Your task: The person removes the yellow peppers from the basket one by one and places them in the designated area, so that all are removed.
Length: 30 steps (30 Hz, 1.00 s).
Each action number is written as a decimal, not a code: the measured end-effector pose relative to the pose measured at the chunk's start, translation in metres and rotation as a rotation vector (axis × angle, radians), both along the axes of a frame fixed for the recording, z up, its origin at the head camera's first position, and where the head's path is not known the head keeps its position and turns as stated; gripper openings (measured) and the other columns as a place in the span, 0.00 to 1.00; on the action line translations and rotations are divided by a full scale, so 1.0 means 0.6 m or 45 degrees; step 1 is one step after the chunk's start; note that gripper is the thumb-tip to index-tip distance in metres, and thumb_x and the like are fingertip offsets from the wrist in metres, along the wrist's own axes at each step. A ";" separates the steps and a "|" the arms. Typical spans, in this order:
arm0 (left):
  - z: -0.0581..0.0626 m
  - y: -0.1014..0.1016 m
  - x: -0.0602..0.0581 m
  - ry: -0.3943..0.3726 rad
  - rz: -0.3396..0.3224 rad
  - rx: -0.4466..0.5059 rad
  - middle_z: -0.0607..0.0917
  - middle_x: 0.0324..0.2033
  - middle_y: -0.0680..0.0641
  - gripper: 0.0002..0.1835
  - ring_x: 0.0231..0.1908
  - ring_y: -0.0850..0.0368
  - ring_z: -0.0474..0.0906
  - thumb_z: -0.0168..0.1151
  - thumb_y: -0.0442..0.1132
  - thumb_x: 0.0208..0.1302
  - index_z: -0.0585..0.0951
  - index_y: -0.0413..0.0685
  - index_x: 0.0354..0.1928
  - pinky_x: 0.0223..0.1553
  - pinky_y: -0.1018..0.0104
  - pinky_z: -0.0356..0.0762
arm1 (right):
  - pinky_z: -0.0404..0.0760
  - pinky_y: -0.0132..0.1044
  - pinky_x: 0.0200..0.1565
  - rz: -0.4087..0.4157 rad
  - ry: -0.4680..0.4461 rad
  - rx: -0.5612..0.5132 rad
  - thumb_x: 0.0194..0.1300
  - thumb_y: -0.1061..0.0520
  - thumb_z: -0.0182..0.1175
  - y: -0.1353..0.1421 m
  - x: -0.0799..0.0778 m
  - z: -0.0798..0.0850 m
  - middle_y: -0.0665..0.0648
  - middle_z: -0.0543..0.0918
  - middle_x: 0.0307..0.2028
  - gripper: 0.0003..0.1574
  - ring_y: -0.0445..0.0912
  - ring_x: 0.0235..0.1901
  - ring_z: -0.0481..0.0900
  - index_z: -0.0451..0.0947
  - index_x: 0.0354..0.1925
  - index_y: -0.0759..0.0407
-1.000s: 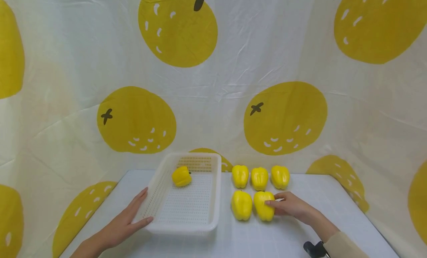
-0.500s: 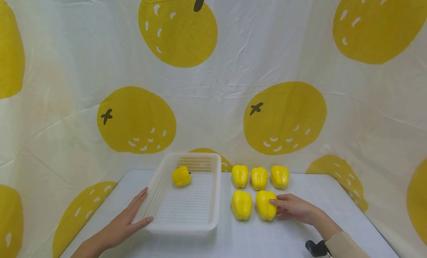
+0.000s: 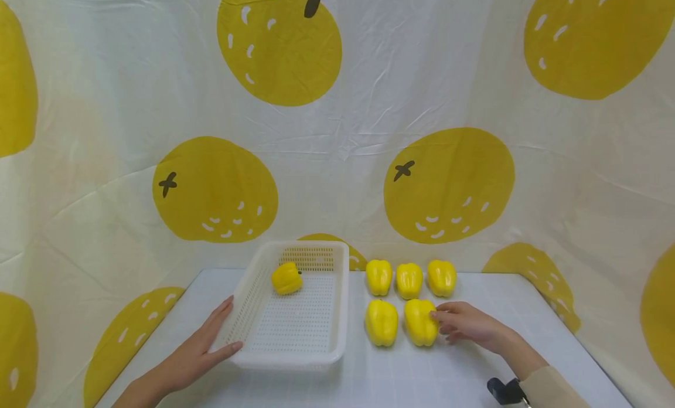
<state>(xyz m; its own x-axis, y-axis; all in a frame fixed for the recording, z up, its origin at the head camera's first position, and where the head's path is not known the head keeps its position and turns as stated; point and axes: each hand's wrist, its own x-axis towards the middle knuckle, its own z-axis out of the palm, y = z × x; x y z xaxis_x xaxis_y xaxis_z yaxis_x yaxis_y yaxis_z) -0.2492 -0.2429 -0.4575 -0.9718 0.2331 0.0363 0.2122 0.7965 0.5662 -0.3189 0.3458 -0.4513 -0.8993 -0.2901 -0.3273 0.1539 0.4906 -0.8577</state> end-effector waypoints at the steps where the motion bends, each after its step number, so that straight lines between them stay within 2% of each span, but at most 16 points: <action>1: 0.000 0.000 0.000 0.003 -0.002 0.003 0.43 0.82 0.45 0.57 0.79 0.39 0.47 0.56 0.73 0.66 0.46 0.47 0.83 0.72 0.32 0.53 | 0.84 0.52 0.54 0.006 0.024 0.024 0.78 0.43 0.55 0.001 0.002 0.006 0.69 0.78 0.60 0.45 0.57 0.53 0.81 0.60 0.68 0.82; 7: 0.002 -0.002 0.001 0.020 -0.010 0.007 0.43 0.82 0.44 0.57 0.79 0.39 0.48 0.56 0.72 0.66 0.46 0.45 0.82 0.72 0.33 0.53 | 0.81 0.57 0.58 0.039 0.177 0.164 0.77 0.41 0.54 -0.002 0.010 0.047 0.77 0.68 0.67 0.46 0.67 0.62 0.73 0.59 0.70 0.80; 15: 0.004 0.001 0.002 0.008 -0.008 0.012 0.43 0.82 0.45 0.57 0.79 0.39 0.48 0.56 0.73 0.66 0.46 0.45 0.82 0.72 0.33 0.53 | 0.80 0.59 0.58 0.015 0.265 0.288 0.74 0.37 0.57 -0.025 0.012 0.083 0.75 0.71 0.65 0.50 0.63 0.59 0.76 0.60 0.72 0.75; 22: 0.008 0.004 0.003 -0.013 -0.001 0.030 0.42 0.82 0.45 0.57 0.79 0.39 0.48 0.56 0.72 0.66 0.46 0.46 0.83 0.72 0.32 0.53 | 0.79 0.61 0.57 0.058 0.321 0.278 0.74 0.40 0.59 -0.070 0.019 0.106 0.69 0.75 0.62 0.45 0.61 0.58 0.76 0.64 0.72 0.69; 30: 0.004 0.002 0.000 -0.034 0.015 0.028 0.41 0.82 0.48 0.58 0.79 0.40 0.47 0.56 0.74 0.65 0.45 0.49 0.83 0.72 0.31 0.53 | 0.79 0.58 0.59 0.131 0.395 0.220 0.73 0.42 0.62 -0.132 0.020 0.112 0.64 0.78 0.62 0.38 0.58 0.58 0.77 0.70 0.69 0.65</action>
<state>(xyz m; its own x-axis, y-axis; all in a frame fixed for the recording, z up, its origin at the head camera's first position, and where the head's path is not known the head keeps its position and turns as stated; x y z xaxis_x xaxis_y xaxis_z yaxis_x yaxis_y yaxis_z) -0.2494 -0.2418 -0.4553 -0.9751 0.2214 0.0150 0.1875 0.7861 0.5889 -0.3071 0.2664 -0.3843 -0.9324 -0.3485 -0.0955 -0.1582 0.6315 -0.7591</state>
